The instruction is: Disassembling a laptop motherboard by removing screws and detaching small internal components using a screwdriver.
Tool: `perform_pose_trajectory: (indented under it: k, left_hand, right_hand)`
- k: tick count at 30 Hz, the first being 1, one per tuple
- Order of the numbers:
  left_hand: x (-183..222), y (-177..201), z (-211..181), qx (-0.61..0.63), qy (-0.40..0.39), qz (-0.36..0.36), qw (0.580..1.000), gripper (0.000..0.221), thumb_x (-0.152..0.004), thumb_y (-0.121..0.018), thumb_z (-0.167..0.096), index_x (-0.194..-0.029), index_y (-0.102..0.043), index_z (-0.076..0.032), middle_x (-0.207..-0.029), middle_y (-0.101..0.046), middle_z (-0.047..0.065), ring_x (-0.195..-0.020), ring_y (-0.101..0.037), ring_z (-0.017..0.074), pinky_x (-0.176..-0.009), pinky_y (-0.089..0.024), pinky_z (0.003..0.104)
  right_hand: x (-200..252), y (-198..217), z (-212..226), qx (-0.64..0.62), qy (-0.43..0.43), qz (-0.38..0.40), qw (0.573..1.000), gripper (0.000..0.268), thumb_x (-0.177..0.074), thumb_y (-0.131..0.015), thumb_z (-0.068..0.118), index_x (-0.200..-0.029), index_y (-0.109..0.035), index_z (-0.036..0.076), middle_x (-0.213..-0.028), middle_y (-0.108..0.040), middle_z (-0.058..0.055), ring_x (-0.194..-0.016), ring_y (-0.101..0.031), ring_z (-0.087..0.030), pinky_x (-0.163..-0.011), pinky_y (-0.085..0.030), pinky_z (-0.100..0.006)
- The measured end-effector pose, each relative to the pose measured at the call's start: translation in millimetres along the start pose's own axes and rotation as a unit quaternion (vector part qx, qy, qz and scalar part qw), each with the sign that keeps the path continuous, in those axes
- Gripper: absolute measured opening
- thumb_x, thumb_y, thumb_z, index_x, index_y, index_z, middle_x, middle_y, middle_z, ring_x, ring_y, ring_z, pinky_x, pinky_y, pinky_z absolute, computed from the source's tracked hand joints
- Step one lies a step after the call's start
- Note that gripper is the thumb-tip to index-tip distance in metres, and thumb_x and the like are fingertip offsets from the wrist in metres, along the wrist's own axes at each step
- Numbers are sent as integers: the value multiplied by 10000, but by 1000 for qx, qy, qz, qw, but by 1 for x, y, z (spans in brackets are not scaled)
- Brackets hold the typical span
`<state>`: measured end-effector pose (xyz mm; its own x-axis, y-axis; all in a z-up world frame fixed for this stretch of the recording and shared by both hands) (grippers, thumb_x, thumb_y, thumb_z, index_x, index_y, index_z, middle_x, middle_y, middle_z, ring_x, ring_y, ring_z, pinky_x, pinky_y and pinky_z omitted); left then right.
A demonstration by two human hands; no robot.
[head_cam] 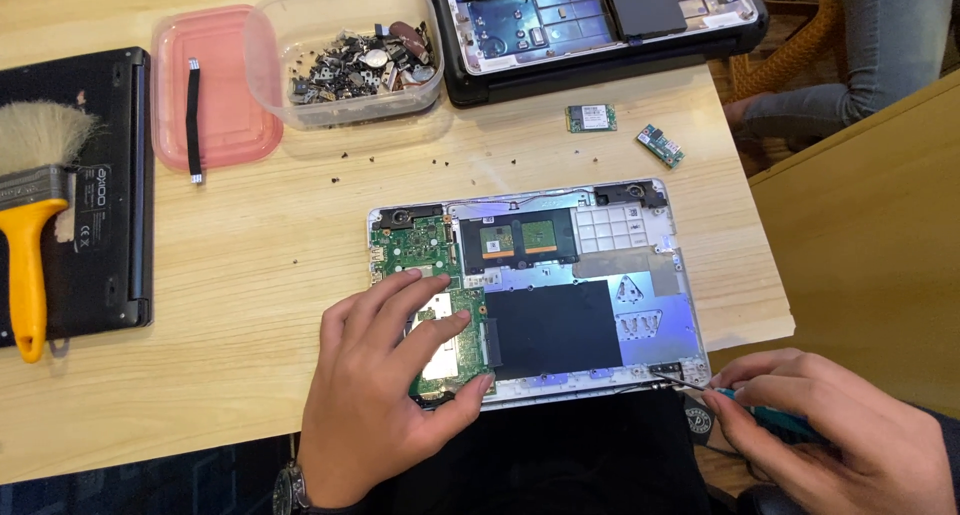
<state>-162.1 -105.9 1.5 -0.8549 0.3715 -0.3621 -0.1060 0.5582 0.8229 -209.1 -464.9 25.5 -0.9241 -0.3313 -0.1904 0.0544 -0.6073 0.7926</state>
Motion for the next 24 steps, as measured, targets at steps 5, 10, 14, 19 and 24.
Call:
perform_pose_trajectory:
  k: [5, 10, 14, 19, 24]
  left_hand:
    - [1, 1, -1, 0, -4, 2, 1000, 468, -821, -829, -482, -1179, -746, -193, -1400, -682, 68, -1372, -588, 325, -1031, -419, 518]
    - [1, 2, -2, 3, -2, 1, 1000, 452, -822, -828, -472, -1170, -750, -195, -1408, -679, 68, -1378, -583, 327, -1033, -420, 512]
    - [0, 2, -2, 4, -3, -4, 1000, 445, -827, -823, -473, -1165, -749, -194, -1401, -684, 63, -1372, -590, 322, -1036, -421, 510]
    - [-1, 4, -2, 8, -2, -1, 1000, 442, -836, -809, -488, -1159, -755, -191, -1386, -688, 62, -1379, -586, 316, -1048, -417, 512]
    - [2, 7, 1, 12, -34, 46, 998, 864, -740, -778, -776, -1375, -640, -207, -1510, -591, 63, -1473, -481, 338, -1138, -357, 558]
  right_hand:
    - [-3, 2, 23, 30, -27, -58, 997, 83, -830, -784, 188, -871, -751, 124, -874, -790, 4, -753, -785, -45, -761, -585, -175]
    - [-13, 3, 42, 31, -20, -80, 996, 100, -826, -798, 131, -839, -721, 70, -855, -770, -33, -719, -761, -68, -773, -568, -178]
    - [-17, 2, 46, 38, -12, -60, 997, 110, -827, -799, 141, -832, -719, 67, -874, -779, -19, -782, -771, -79, -807, -583, -195]
    - [-13, 1, 37, 44, -6, -20, 999, 152, -828, -800, 187, -922, -734, 87, -946, -782, 7, -844, -783, -62, -864, -605, -198]
    - [-25, 7, 49, 24, 22, -43, 999, 159, -818, -786, 114, -944, -729, 36, -940, -786, -51, -846, -801, -108, -858, -623, -216]
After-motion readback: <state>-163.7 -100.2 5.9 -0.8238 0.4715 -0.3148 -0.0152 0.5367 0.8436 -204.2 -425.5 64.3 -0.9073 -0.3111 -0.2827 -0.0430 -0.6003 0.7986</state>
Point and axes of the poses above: each hand's wrist, its own x-axis away from the middle knuckle, its own y-axis out of the back of the hand, z = x × y, the point moved 2 cm from there along -x, towards the middle knuckle
